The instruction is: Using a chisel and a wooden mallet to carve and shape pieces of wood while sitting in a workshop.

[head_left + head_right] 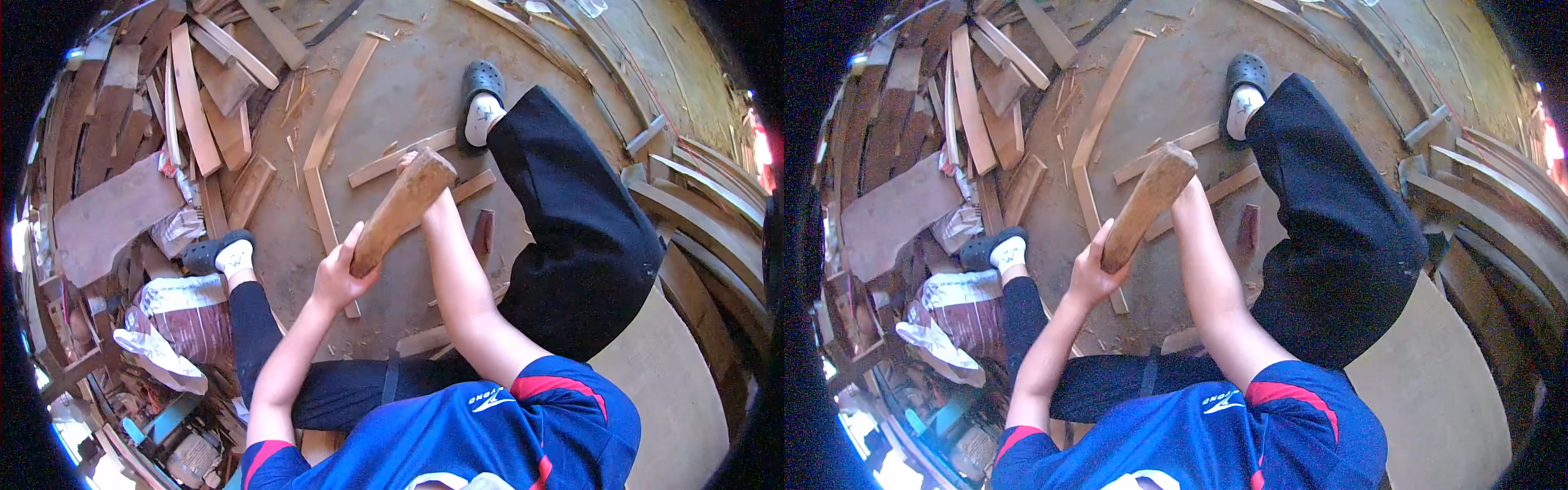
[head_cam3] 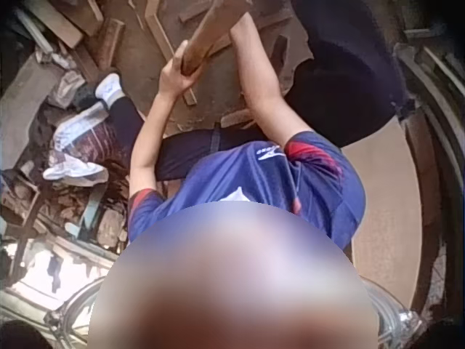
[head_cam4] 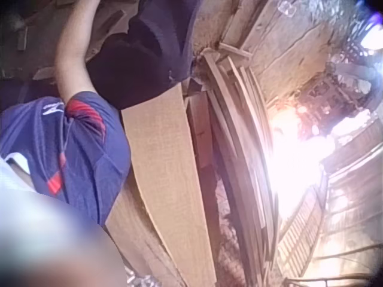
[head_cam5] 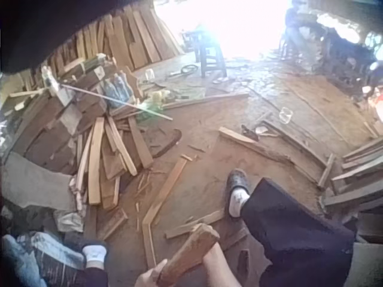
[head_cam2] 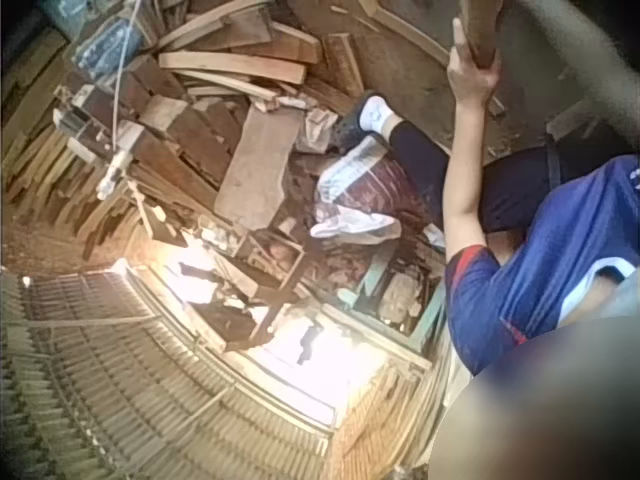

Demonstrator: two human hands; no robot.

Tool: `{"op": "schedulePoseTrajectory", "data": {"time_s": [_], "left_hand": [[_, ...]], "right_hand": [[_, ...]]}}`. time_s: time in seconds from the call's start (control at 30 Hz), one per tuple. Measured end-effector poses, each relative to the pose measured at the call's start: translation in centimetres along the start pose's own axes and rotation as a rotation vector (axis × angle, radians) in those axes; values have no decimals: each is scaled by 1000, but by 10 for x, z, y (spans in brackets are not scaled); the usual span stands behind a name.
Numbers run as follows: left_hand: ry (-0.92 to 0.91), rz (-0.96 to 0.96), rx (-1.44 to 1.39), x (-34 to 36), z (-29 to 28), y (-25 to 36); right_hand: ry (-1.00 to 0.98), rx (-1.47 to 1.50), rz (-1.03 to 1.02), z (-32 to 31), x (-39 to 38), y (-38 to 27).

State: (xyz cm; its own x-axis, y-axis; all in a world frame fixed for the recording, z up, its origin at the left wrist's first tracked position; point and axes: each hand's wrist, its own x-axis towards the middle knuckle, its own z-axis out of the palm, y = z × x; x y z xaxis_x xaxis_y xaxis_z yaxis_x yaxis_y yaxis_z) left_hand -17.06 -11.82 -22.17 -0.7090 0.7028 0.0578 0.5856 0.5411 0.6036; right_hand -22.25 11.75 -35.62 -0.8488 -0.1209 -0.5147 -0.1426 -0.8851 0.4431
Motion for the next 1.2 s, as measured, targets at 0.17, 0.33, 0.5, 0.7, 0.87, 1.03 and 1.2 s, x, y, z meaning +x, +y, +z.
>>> {"op": "schedulePoseTrajectory", "data": {"time_s": [0.17, 0.33, 0.5, 0.7, 0.87, 1.03, 1.2], "left_hand": [[154, 137, -228, -6, 7, 4], [-67, -59, -14, -6, 2, 3], [91, -39, -104, -4, 0, 13], [40, -62, -95, -2, -9, 21], [-113, -299, -12, 0, -4, 19], [-3, -35, -123, -5, -2, 23], [-35, -264, -121, -12, 11, 18]], "right_hand": [[76, -58, 74, -2, 3, -3], [-63, 91, 68, -10, 16, -6], [73, 50, 75, -15, 30, -10], [68, -236, -65, -26, 38, -13], [-143, 57, 208, -57, 41, -33], [-282, 89, 255, -64, 48, -33], [37, -225, 53, -49, 10, -8]]}}
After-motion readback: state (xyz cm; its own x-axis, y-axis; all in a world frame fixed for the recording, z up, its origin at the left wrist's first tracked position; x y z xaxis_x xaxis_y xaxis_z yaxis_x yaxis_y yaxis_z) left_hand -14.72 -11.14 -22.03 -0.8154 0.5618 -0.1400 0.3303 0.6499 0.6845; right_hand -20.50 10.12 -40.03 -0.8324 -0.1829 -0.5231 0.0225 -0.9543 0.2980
